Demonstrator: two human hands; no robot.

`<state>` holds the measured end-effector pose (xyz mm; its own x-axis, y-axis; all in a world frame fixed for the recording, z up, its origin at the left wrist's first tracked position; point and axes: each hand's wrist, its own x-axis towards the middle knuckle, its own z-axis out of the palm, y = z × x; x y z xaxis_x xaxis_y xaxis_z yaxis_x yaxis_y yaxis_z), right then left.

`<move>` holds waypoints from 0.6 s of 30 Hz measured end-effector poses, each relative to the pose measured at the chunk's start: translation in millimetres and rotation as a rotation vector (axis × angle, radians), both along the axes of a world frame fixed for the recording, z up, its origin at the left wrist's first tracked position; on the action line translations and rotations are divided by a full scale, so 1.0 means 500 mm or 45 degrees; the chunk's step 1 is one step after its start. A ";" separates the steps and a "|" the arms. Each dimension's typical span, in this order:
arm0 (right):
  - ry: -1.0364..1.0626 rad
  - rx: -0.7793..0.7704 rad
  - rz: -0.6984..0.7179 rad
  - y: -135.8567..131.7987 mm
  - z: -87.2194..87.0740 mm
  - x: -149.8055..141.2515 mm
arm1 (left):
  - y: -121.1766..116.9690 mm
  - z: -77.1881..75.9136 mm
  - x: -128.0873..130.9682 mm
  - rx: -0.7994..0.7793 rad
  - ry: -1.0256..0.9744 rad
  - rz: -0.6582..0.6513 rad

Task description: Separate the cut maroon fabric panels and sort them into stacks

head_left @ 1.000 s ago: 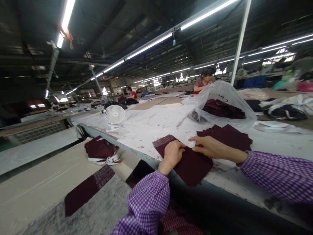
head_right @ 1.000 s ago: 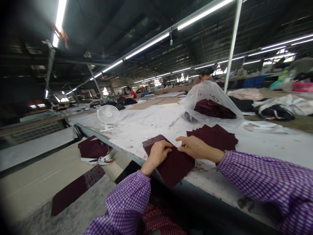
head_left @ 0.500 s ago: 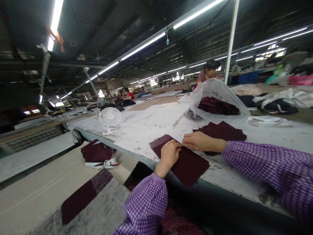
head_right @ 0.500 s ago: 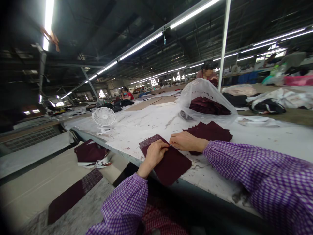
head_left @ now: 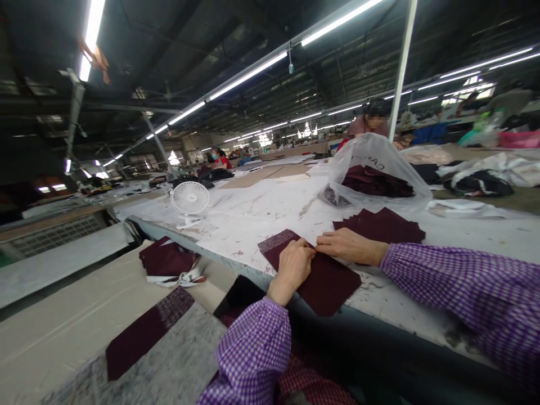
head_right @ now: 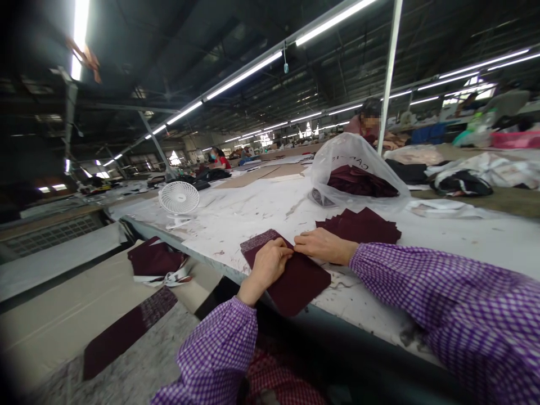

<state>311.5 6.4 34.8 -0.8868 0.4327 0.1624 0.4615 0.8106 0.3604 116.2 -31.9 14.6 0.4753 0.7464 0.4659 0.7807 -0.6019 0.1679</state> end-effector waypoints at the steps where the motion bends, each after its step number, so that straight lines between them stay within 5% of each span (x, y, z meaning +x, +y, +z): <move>1: 0.015 -0.017 -0.021 0.001 0.003 0.007 | 0.001 0.000 0.000 0.003 0.003 0.006; 8: 0.382 -0.336 -0.115 -0.037 0.022 -0.008 | 0.002 0.001 0.006 -0.029 0.051 0.047; 18: 0.369 -0.386 -0.089 -0.049 0.009 -0.021 | -0.036 0.027 -0.073 -0.205 -0.002 0.075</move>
